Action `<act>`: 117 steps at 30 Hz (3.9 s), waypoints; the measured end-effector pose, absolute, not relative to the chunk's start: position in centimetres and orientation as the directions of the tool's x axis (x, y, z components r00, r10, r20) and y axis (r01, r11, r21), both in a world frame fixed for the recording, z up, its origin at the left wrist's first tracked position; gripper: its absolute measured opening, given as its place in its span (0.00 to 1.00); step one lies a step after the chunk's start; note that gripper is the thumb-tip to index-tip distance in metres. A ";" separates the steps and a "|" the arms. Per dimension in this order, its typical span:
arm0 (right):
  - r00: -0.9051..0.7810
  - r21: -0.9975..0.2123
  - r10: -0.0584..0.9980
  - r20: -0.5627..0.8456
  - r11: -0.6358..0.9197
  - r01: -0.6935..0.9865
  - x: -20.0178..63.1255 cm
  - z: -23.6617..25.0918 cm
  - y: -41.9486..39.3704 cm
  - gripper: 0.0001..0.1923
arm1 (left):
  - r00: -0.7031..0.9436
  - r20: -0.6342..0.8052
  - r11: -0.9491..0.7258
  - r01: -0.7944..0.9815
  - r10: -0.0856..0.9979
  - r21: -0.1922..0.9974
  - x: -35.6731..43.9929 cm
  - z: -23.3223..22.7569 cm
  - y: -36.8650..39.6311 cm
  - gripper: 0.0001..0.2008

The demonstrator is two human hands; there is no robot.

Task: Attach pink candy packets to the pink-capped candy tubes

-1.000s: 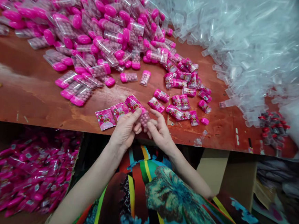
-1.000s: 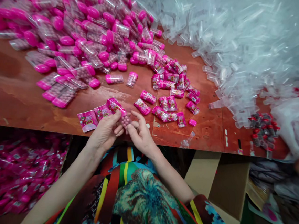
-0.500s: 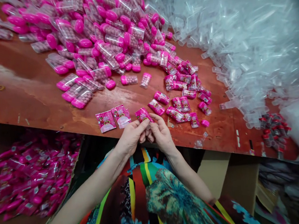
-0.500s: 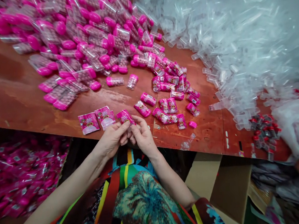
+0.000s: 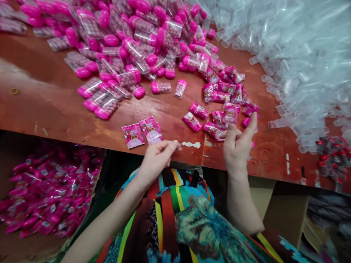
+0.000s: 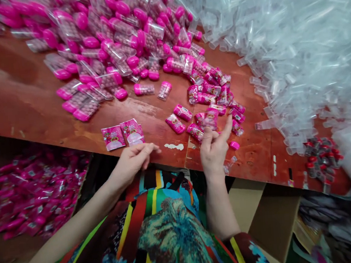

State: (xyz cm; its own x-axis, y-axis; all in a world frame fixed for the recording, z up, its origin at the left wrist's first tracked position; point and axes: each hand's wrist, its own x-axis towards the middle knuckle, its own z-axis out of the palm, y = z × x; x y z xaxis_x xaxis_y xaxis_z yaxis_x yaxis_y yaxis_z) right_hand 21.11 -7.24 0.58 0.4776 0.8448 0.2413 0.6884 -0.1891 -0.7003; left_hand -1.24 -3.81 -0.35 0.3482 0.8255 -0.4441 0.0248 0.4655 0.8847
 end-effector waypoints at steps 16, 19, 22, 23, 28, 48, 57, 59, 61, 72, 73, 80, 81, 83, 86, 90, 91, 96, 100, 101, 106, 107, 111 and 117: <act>-0.077 -0.316 0.994 0.077 0.098 0.944 9.1 -4.7 -1.4 0.21 | -0.047 -0.379 0.380 0.002 0.924 0.925 -6.3 -1.4 -3.1 0.16; -0.055 -0.375 0.983 0.177 0.119 0.919 9.8 -4.5 -2.2 0.20 | -0.102 -0.373 0.365 -0.089 0.922 0.927 -5.7 -1.2 -2.2 0.12; -0.044 -0.520 0.967 0.250 0.173 0.837 10.0 -3.7 -2.5 0.19 | -0.030 -0.374 0.367 -0.137 0.927 0.920 -4.8 -0.9 -1.5 0.11; -0.017 -0.613 0.967 0.253 0.174 0.771 10.0 -3.4 -2.5 0.19 | -0.001 -0.378 0.373 -0.155 0.926 0.915 -4.5 -0.8 -1.3 0.12; 0.123 -0.973 0.991 0.049 0.020 0.229 10.0 -3.1 -1.6 0.19 | 0.073 -0.428 0.432 -0.252 0.901 0.866 -3.7 -1.0 -0.7 0.17; 0.090 -0.981 0.995 -0.037 -0.053 0.184 9.5 -2.2 -1.1 0.15 | 0.085 -0.522 0.512 -0.380 0.848 0.770 -4.1 -0.6 0.0 0.20; 0.093 -0.449 0.990 0.101 -0.038 0.893 11.8 -1.0 -1.9 0.19 | 0.094 -0.514 0.503 -0.413 0.852 0.759 -5.0 -0.1 0.4 0.15; 0.132 -0.652 0.982 0.136 -0.011 0.758 11.3 -0.7 -1.9 0.19 | 0.134 -0.510 0.514 -0.429 0.850 0.743 -4.5 0.1 0.4 0.16; 0.128 -0.875 0.989 0.077 0.006 0.484 10.7 -0.7 -1.7 0.18 | 0.175 -0.508 0.530 -0.434 0.843 0.729 -3.9 0.3 0.4 0.17; 0.144 -0.975 0.989 0.041 0.008 0.223 11.4 -1.9 0.1 0.14 | 0.257 -0.508 0.568 -0.440 0.822 0.696 -1.8 0.1 1.8 0.18; 0.135 -0.954 0.987 0.085 0.041 0.298 11.7 -2.0 0.3 0.15 | 0.263 -0.515 0.577 -0.441 0.816 0.688 -1.8 0.0 2.0 0.18; 0.045 -0.470 0.992 -0.119 -0.096 0.877 12.8 -1.5 -0.6 0.21 | 0.092 -0.522 0.503 -0.451 0.848 0.737 -3.4 -0.3 2.6 0.16; 0.075 -0.419 0.992 -0.104 -0.112 0.901 12.8 -1.3 -0.8 0.22 | 0.091 -0.530 0.507 -0.461 0.843 0.728 -3.5 -0.3 2.6 0.16; 0.142 -0.449 0.990 0.015 -0.120 0.886 12.7 -0.8 -1.0 0.23 | 0.119 -0.536 0.521 -0.482 0.836 0.705 -3.4 -0.2 2.6 0.17; 0.169 -0.753 0.978 0.119 -0.022 0.658 12.3 -0.8 -0.6 0.22 | 0.193 -0.522 0.541 -0.500 0.831 0.676 -2.7 0.1 2.4 0.18; 0.109 -0.961 0.991 0.082 0.050 0.273 11.6 -1.6 0.1 0.16 | 0.288 -0.524 0.597 -0.439 0.801 0.671 -1.7 0.2 2.2 0.20; 0.116 -0.966 0.990 0.086 0.054 0.253 11.5 -1.8 0.2 0.15 | 0.300 -0.529 0.608 -0.416 0.794 0.676 -1.6 0.2 2.3 0.20; 0.159 -0.969 0.981 0.110 0.070 0.239 11.5 -2.5 0.8 0.12 | 0.263 -0.533 0.594 -0.394 0.804 0.702 -0.9 0.0 3.1 0.21; 0.154 -0.939 0.977 0.149 0.091 0.332 12.1 -2.2 1.8 0.15 | 0.249 -0.550 0.601 -0.412 0.797 0.685 0.1 -0.2 4.1 0.22; 0.134 -0.930 0.981 0.142 0.086 0.358 12.4 -2.0 2.1 0.16 | 0.262 -0.552 0.609 -0.417 0.792 0.675 0.2 -0.2 4.4 0.21; -0.088 -0.876 0.994 0.067 0.100 0.472 14.3 -1.1 3.9 0.16 | 0.265 -0.572 0.625 -0.447 0.776 0.640 -0.3 -0.3 5.5 0.17; -0.119 -0.865 0.992 0.049 0.101 0.491 14.8 -1.0 4.6 0.16 | 0.240 -0.577 0.615 -0.460 0.781 0.641 -0.5 -0.2 5.7 0.16; 0.082 -0.754 0.995 0.050 -0.016 0.657 15.8 -1.0 8.3 0.20 | 0.080 -0.590 0.533 -0.537 0.804 0.654 -1.3 0.2 6.2 0.15; 0.230 -0.312 0.971 -0.066 -0.239 0.920 15.5 -1.1 12.4 0.27 | 0.008 -0.604 0.483 -0.609 0.797 0.629 -2.2 0.8 6.4 0.13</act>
State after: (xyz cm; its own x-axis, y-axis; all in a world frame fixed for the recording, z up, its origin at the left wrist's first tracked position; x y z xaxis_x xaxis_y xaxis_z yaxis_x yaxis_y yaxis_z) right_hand 15.52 12.37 -1.08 0.2298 0.9710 -0.0661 0.9196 -0.2389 -0.3119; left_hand -2.17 6.39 0.84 0.0082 0.7967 -0.6043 -0.6089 0.4833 0.6289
